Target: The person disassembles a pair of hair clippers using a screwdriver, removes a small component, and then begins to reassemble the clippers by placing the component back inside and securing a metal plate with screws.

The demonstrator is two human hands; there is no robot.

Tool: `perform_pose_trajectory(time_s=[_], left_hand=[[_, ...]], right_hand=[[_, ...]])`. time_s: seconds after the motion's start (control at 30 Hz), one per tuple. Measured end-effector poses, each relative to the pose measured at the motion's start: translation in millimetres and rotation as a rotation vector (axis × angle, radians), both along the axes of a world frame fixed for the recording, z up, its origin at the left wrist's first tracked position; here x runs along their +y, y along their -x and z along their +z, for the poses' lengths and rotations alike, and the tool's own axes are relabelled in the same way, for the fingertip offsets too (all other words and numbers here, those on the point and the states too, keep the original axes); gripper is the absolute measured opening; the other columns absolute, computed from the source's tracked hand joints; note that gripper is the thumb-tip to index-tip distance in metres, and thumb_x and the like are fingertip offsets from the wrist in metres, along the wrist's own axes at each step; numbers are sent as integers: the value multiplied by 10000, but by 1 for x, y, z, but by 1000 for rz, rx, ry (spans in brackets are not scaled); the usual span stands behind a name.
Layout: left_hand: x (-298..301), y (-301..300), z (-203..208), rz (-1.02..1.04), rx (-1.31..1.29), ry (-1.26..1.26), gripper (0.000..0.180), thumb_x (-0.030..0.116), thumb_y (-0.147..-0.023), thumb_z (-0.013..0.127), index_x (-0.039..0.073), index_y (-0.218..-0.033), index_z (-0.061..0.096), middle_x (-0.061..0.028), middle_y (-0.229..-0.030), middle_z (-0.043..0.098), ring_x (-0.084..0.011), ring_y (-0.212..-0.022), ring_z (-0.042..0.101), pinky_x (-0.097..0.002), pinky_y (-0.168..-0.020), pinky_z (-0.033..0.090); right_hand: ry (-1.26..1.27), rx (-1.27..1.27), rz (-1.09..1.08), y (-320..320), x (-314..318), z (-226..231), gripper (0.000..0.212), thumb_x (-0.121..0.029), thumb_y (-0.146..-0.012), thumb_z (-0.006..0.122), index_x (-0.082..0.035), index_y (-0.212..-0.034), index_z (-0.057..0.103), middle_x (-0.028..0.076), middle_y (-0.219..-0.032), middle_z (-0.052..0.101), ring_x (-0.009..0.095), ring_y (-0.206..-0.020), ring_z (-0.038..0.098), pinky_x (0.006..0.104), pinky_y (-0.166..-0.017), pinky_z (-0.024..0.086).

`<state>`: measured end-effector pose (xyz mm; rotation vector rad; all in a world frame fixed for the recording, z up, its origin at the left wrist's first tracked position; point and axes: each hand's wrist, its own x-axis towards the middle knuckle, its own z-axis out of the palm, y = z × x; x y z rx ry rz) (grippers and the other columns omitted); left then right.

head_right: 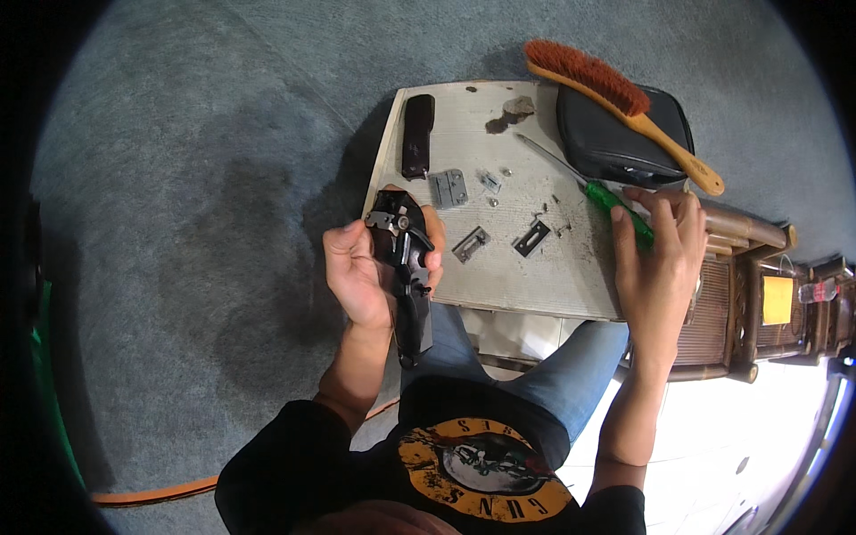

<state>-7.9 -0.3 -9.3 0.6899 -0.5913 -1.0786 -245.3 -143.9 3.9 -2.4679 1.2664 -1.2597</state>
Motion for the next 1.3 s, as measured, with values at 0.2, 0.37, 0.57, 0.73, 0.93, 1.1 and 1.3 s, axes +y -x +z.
perform_pose_trajectory(time_s=[0.2, 0.37, 0.57, 0.73, 0.93, 1.1, 1.3], left_hand=[[0, -9, 6, -72, -21, 50, 571, 487, -973, 297, 17, -1136, 577, -196, -913, 671, -211, -787, 645, -309, -639, 505], [-13, -19, 25, -20, 10, -182, 594, 513, -997, 347, 3, -1187, 584, -183, -934, 663, -194, -642, 611, -313, -527, 508], [-15, -23, 20, -90, 164, -126, 505, 461, -1093, 368, 23, -1224, 582, -167, -978, 657, -165, -804, 593, -307, -626, 483], [-19, -27, 7, -70, 283, -119, 496, 471, -1084, 387, 27, -1186, 583, -172, -961, 644, -178, -794, 561, -306, -607, 442], [-19, -26, 6, -114, 273, -67, 505, 470, -1073, 397, 20, -1183, 597, -187, -969, 634, -184, -777, 544, -316, -613, 457], [-19, -28, -2, -152, 283, -97, 527, 484, -1054, 423, 19, -1230, 599, -201, -1025, 658, -203, -839, 623, -323, -652, 519], [-16, -25, 1, -234, 212, -109, 425, 345, -1052, 479, 59, -1366, 497, -140, -1119, 673, -217, -942, 701, -322, -835, 549]], right_hand=[[-50, 41, 42, -2, 1, -1, 250, -135, -889, 758, -8, -1095, 693, 156, -1055, 625, 347, -993, 600, 434, -905, 451], [-42, 106, 42, -2, -1, 3, 261, -141, -885, 757, 1, -1096, 697, 155, -987, 598, 342, -947, 580, 432, -852, 445], [-95, 111, 28, -4, -2, 3, 249, -143, -907, 728, -6, -1109, 679, 155, -1009, 596, 347, -975, 572, 441, -879, 436], [-204, 51, 54, -2, -2, 3, 244, -151, -932, 716, 13, -1107, 671, 170, -1018, 598, 359, -971, 586, 430, -870, 458], [-442, -187, 173, 5, -7, 4, 247, -178, -980, 695, 28, -1114, 670, 140, -966, 672, 233, -911, 635, 329, -853, 478], [-633, -373, 264, 17, -6, 3, 283, -142, -944, 699, 55, -1148, 681, 45, -935, 694, 111, -875, 592, 266, -801, 465], [-760, -429, 380, 32, -9, 3, 273, -71, -828, 665, 72, -1056, 711, 44, -897, 675, 85, -791, 544, 222, -706, 408]])
